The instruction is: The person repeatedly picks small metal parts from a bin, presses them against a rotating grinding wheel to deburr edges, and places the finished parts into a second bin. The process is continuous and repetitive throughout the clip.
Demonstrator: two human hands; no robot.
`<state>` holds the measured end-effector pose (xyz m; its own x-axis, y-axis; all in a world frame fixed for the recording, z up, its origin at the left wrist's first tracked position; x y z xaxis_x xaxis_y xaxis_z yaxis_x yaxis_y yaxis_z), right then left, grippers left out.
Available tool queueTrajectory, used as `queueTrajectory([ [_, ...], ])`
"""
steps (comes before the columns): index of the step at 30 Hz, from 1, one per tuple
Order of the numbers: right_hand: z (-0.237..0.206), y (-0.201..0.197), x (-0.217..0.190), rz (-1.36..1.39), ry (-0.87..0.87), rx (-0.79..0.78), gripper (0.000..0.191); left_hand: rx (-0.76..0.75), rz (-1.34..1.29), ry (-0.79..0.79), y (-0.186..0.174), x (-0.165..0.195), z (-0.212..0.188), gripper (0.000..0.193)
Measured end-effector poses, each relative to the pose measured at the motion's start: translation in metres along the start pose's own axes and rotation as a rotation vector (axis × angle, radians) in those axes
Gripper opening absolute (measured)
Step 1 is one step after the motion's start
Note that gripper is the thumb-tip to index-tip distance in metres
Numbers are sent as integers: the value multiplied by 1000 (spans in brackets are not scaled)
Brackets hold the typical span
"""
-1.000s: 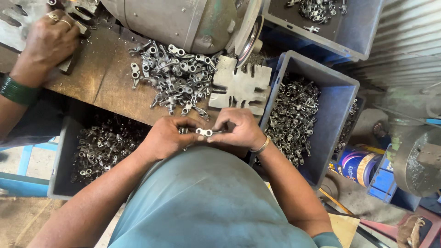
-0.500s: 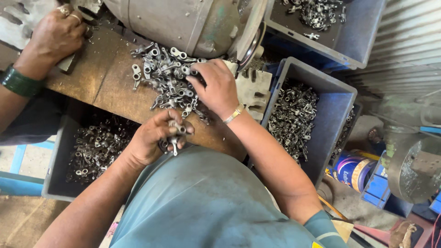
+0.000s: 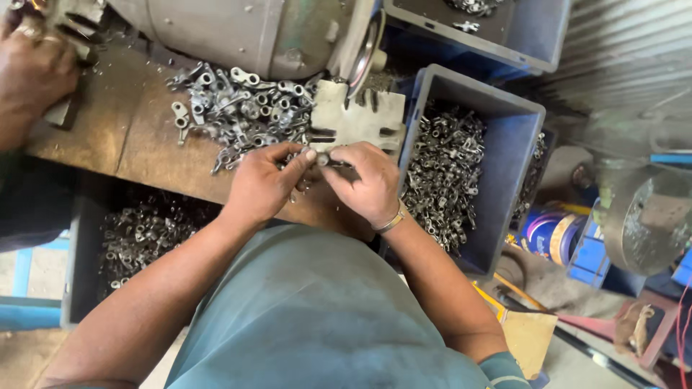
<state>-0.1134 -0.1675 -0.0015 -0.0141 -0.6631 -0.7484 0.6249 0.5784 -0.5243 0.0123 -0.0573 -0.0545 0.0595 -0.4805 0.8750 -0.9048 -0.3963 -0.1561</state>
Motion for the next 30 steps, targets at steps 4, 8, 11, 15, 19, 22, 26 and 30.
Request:
queueTrajectory([
  [4, 0, -14, 27, -269, 175, 92, 31, -70, 223, -56, 22, 0, 5, 36],
  [8, 17, -14, 47, -309, 241, 106, 33, -201, 322, -114, 38, -13, -3, 36],
  [11, 29, -11, 45, -302, 233, 151, 30, -193, 524, -65, 38, -20, -8, 35],
  [15, 35, -9, 38, -370, 139, 166, 30, -221, 410, -87, 34, -30, -13, 35],
  [19, 42, -13, 34, -398, 81, 177, 32, -135, 447, -5, 21, -32, -17, 35],
  [22, 47, -16, 37, -402, 81, 156, 37, -164, 400, -89, 15, -40, -21, 33],
  [26, 50, -15, 42, -370, 62, 143, 38, -177, 355, -202, 9, -47, -28, 33],
  [30, 49, -11, 51, -377, 97, 101, 40, -182, 344, -196, 10, -46, -30, 31],
])
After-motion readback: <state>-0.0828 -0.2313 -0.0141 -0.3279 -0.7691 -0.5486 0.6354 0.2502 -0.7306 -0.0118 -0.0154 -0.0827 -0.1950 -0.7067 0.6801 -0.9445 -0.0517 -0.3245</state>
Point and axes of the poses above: each hand's wrist, its own z-axis towards the middle knuckle, its own y-axis out of the palm, x = y × z, the point moved 6 cm from there along z, towards the middle knuckle, and after that the axes turned 11 degrees about z, right-handed, at the moved point
